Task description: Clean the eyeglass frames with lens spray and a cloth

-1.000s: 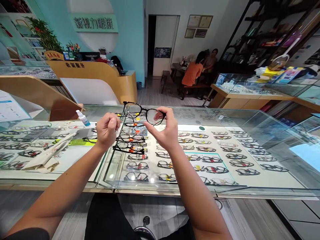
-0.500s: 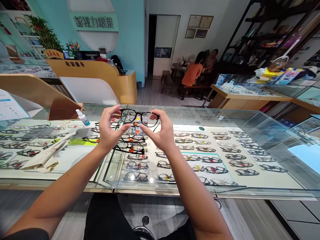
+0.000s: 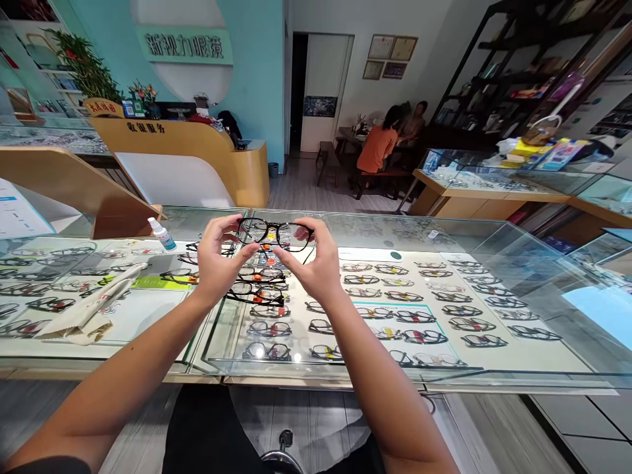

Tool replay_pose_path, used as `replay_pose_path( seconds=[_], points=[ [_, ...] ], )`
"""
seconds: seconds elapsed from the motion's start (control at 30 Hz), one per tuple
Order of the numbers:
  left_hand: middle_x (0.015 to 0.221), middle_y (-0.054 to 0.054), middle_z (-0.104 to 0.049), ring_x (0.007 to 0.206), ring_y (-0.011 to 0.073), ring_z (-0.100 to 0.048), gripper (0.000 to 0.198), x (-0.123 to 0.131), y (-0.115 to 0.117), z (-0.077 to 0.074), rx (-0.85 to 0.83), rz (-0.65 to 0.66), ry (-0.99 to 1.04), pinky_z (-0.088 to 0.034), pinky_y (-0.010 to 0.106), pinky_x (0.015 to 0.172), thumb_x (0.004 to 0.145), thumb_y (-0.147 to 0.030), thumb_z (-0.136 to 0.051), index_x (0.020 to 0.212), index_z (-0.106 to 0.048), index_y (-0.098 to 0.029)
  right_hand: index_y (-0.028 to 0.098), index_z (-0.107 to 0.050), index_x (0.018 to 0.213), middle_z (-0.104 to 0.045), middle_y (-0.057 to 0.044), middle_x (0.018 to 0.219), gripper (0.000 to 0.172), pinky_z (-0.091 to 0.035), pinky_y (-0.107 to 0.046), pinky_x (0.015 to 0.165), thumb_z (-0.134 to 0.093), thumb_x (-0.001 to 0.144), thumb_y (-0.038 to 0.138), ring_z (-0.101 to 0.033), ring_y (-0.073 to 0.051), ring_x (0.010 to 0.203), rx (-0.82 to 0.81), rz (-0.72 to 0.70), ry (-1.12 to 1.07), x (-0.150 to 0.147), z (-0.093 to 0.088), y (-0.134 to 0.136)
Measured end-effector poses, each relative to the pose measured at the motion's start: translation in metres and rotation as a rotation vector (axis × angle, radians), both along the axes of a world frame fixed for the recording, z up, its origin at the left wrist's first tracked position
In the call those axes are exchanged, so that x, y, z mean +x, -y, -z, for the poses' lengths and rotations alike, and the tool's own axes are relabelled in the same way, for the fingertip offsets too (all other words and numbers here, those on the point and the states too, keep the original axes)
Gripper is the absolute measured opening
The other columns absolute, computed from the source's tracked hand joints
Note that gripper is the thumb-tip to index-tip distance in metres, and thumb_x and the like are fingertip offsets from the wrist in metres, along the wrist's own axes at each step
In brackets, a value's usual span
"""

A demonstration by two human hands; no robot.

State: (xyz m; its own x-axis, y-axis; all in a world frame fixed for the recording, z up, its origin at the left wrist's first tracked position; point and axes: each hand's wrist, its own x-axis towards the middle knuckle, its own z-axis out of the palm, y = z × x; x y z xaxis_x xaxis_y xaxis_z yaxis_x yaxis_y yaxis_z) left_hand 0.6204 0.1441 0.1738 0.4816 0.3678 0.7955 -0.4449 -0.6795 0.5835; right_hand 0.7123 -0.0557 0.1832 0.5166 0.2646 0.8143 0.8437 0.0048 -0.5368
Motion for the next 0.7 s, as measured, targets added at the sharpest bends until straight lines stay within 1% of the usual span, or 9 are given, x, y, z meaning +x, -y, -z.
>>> replay_pose_path(
  seconds=[0.1,0.13,0.27,0.37,0.47,0.57,0.7],
  points=[
    [0.126,0.010,-0.072,0.111,0.0246,-0.072,0.063,0.0017,-0.0017,0.0020,-0.033,0.001,0.025,-0.060,0.037,0.089,0.085,-0.059,-0.090,0.133,-0.071,-0.024,0.030,-0.057,0.139,-0.065,-0.008,0.129,0.063,-0.057,-0.048,0.098,-0.088,0.088,0.048,-0.068,-0.027,0.110,0.042,0.055,0.009,-0.0004,0.0033,-0.0009],
    [0.126,0.011,-0.072,0.111,0.0246,-0.072,0.062,0.0025,-0.0026,0.0027,-0.049,0.003,0.031,-0.060,0.037,0.089,0.085,-0.057,-0.091,0.134,-0.071,-0.024,0.030,-0.056,0.140,-0.063,-0.009,0.132,0.065,-0.057,-0.049,0.100,-0.088,0.088,0.049,-0.068,-0.028,0.114,0.057,0.075,0.017,-0.0004,0.0039,-0.0010],
    [0.125,0.010,-0.073,0.111,0.0238,-0.072,0.060,0.0048,-0.0059,0.0048,-0.097,0.010,0.044,-0.059,0.035,0.088,0.085,-0.052,-0.093,0.133,-0.071,-0.024,0.029,-0.058,0.137,-0.064,-0.009,0.124,0.056,-0.057,-0.050,0.096,-0.082,0.092,0.051,-0.066,-0.029,0.111,0.077,0.143,0.073,-0.0007,0.0032,-0.0008],
    [0.124,0.010,-0.072,0.109,0.0232,-0.071,0.059,0.0044,-0.0057,0.0046,-0.088,-0.003,0.058,-0.058,0.035,0.086,0.086,-0.053,-0.092,0.132,-0.071,-0.024,0.029,-0.059,0.135,-0.065,-0.009,0.122,0.053,-0.057,-0.050,0.094,-0.081,0.093,0.052,-0.065,-0.029,0.110,0.078,0.166,0.106,-0.0015,0.0019,-0.0009],
    [0.121,0.009,-0.069,0.106,0.0230,-0.068,0.061,0.0025,-0.0045,0.0032,-0.039,-0.070,0.099,-0.057,0.035,0.084,0.085,-0.058,-0.091,0.131,-0.070,-0.024,0.029,-0.059,0.136,-0.065,-0.009,0.122,0.052,-0.056,-0.050,0.094,-0.081,0.093,0.049,-0.065,-0.029,0.110,0.068,0.154,0.103,-0.0015,0.0021,-0.0018],
    [0.118,0.008,-0.067,0.101,0.0222,-0.065,0.064,0.0008,-0.0044,0.0014,0.015,-0.146,0.158,-0.054,0.035,0.082,0.083,-0.060,-0.091,0.130,-0.069,-0.023,0.028,-0.061,0.134,-0.066,-0.009,0.122,0.048,-0.056,-0.049,0.094,-0.080,0.095,0.048,-0.066,-0.029,0.110,0.032,0.138,0.073,0.0000,0.0039,-0.0039],
    [0.118,0.008,-0.066,0.101,0.0221,-0.063,0.066,-0.0004,-0.0050,-0.0005,0.059,-0.186,0.205,-0.052,0.036,0.083,0.082,-0.060,-0.092,0.131,-0.068,-0.023,0.027,-0.063,0.131,-0.069,-0.009,0.119,0.044,-0.056,-0.048,0.092,-0.076,0.097,0.051,-0.067,-0.029,0.108,-0.011,0.119,0.029,0.0016,0.0067,-0.0065]
  ],
)
